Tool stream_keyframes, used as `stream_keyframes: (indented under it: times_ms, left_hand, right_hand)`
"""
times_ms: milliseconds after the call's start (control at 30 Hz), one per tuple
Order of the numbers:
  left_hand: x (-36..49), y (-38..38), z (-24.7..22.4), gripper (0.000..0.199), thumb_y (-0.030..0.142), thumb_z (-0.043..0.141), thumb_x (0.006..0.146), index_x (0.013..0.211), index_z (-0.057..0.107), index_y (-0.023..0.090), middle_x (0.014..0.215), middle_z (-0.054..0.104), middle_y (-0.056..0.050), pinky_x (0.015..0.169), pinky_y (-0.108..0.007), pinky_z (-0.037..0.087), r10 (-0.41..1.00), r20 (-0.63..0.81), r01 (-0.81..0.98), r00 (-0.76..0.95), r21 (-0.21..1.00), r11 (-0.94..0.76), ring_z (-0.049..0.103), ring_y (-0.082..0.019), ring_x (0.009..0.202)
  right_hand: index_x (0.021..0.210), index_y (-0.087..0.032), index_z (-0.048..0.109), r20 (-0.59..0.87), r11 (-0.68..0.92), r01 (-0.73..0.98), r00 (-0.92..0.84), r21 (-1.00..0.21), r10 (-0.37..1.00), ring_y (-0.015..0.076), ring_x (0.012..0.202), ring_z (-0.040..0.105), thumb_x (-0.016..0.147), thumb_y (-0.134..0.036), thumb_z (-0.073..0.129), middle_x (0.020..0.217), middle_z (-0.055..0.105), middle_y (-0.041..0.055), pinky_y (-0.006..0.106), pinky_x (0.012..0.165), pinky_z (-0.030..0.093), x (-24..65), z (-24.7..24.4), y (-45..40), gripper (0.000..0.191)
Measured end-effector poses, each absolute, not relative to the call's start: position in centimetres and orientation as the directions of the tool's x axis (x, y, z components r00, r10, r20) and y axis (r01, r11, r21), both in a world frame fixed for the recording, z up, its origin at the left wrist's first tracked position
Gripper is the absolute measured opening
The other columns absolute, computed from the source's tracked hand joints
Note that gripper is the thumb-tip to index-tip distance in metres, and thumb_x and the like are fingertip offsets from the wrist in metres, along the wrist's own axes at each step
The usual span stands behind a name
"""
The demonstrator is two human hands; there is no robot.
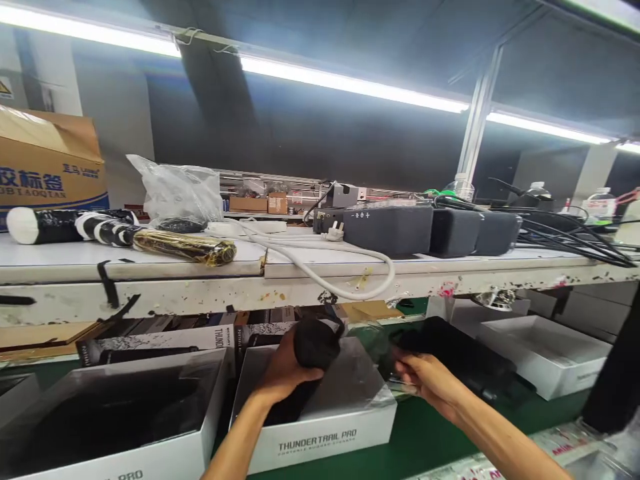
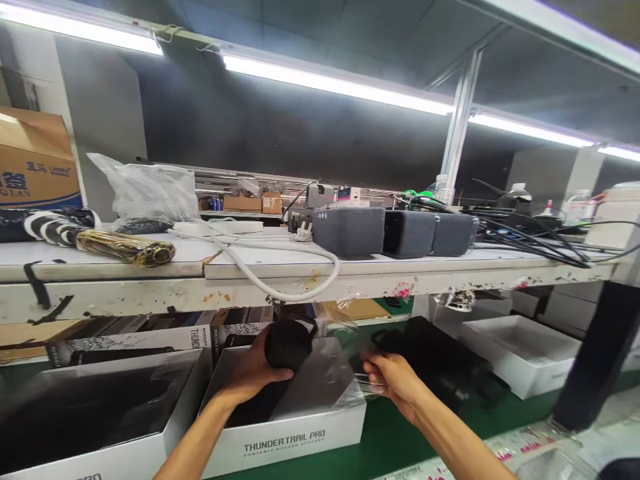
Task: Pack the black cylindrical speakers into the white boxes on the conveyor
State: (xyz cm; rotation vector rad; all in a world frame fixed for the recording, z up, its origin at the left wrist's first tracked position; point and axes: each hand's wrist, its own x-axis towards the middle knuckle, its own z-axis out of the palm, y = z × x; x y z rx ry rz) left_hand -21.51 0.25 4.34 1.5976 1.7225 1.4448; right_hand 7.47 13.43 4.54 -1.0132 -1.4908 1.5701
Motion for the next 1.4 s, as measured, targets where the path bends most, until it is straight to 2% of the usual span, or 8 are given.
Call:
stream_keyframes:
  times_ms: [267,400,533,600,700,867,1167,1400]
  left_hand:
    - [-20.1,-0.4,5.4,0.118,0.023,0.091,0.053,0.156,0.032,0.021,0.155,0.044,-0.012,0.117,-0.041,0.04,0.966,0.192,0.772,-0.173,0.635,0.012,0.045,-0.032,0.14]
    - [-18.9,0.8,5.2,0.126,0.019,0.094,0.046,0.157,0.034,0.014,0.153,0.046,-0.019,0.119,-0.044,0.037,0.983,0.077,0.887,-0.168,0.447,0.117,0.044,-0.038,0.141]
    - [-19.0,1.1,4.6,0.123,0.02,0.09,0.05,0.158,0.032,0.016,0.159,0.04,-0.017,0.122,-0.041,0.032,0.989,0.056,0.91,-0.139,0.402,0.105,0.038,-0.034,0.147]
    - [-19.0,1.2,4.5,0.121,0.019,0.087,0.054,0.159,0.028,0.015,0.163,0.035,-0.017,0.124,-0.043,0.028,0.989,0.042,0.921,-0.145,0.371,0.119,0.033,-0.033,0.15]
    - [-18.4,1.1,4.7,0.12,0.013,0.083,0.051,0.158,0.03,0.014,0.165,0.028,-0.02,0.126,-0.055,0.021,0.984,0.007,0.935,-0.179,0.311,0.168,0.024,-0.038,0.154]
    - [-18.1,-0.3,5.5,0.1,0.029,0.075,0.069,0.159,0.03,0.02,0.17,0.015,-0.012,0.128,-0.052,0.016,0.984,0.037,0.925,-0.174,0.349,0.151,0.013,-0.029,0.158]
    - [-14.8,-3.3,4.3,0.05,0.03,0.055,0.094,0.143,0.055,0.02,0.152,0.052,-0.011,0.122,-0.047,0.035,0.856,0.413,0.916,-0.311,0.369,0.155,0.047,-0.029,0.141]
    - [-11.3,-2.8,1.2,0.049,0.032,0.039,0.101,0.142,0.057,0.014,0.148,0.055,-0.016,0.125,-0.059,0.026,0.891,0.248,0.905,-0.381,0.297,0.305,0.043,-0.033,0.144]
  right_hand:
    - [0.079,-0.018,0.057,-0.203,-0.227,0.014,-0.504,-0.974,0.84,0.0086,0.051,0.051,0.079,-0.04,0.08,0.07,0.06,-0.0006,0.022,0.052,0.044,3.6,4.2,12.8,0.032]
    - [0.091,-0.019,0.063,-0.117,0.055,0.352,-0.449,-0.934,0.886,0.0216,0.073,0.067,0.093,-0.05,0.056,0.086,0.069,0.0088,0.033,0.067,0.054,3.7,3.5,12.7,0.031]
    - [0.138,-0.017,0.059,0.424,0.663,0.628,-0.513,-0.408,0.747,0.0371,0.133,0.051,0.095,-0.053,0.051,0.142,0.058,0.0183,0.051,0.108,0.044,4.4,4.4,11.0,0.057]
    - [0.153,-0.014,0.047,0.371,0.78,0.581,-0.688,-0.233,0.623,0.0369,0.146,0.036,0.099,-0.056,0.048,0.157,0.043,0.0184,0.053,0.12,0.031,4.2,4.4,9.5,0.068]
    - [0.159,-0.009,0.035,0.118,0.811,0.539,-0.811,-0.228,0.573,0.0375,0.15,0.03,0.102,-0.061,0.042,0.161,0.034,0.0212,0.057,0.124,0.022,3.7,3.9,7.7,0.077]
    - [0.161,-0.015,0.034,0.233,0.823,0.518,-0.792,-0.232,0.564,0.0334,0.15,0.031,0.106,-0.06,0.033,0.163,0.034,0.0163,0.053,0.123,0.024,4.5,5.2,7.6,0.07]
    - [0.142,-0.009,0.058,0.231,0.766,0.602,-0.731,-0.224,0.642,0.0366,0.134,0.05,0.105,-0.044,0.046,0.144,0.056,0.0204,0.051,0.114,0.04,5.9,4.4,9.2,0.052]
    - [0.155,-0.016,0.045,0.196,0.849,0.513,-0.826,-0.123,0.528,0.0367,0.146,0.037,0.105,-0.045,0.047,0.16,0.04,0.0136,0.056,0.12,0.031,2.9,3.7,8.5,0.057]
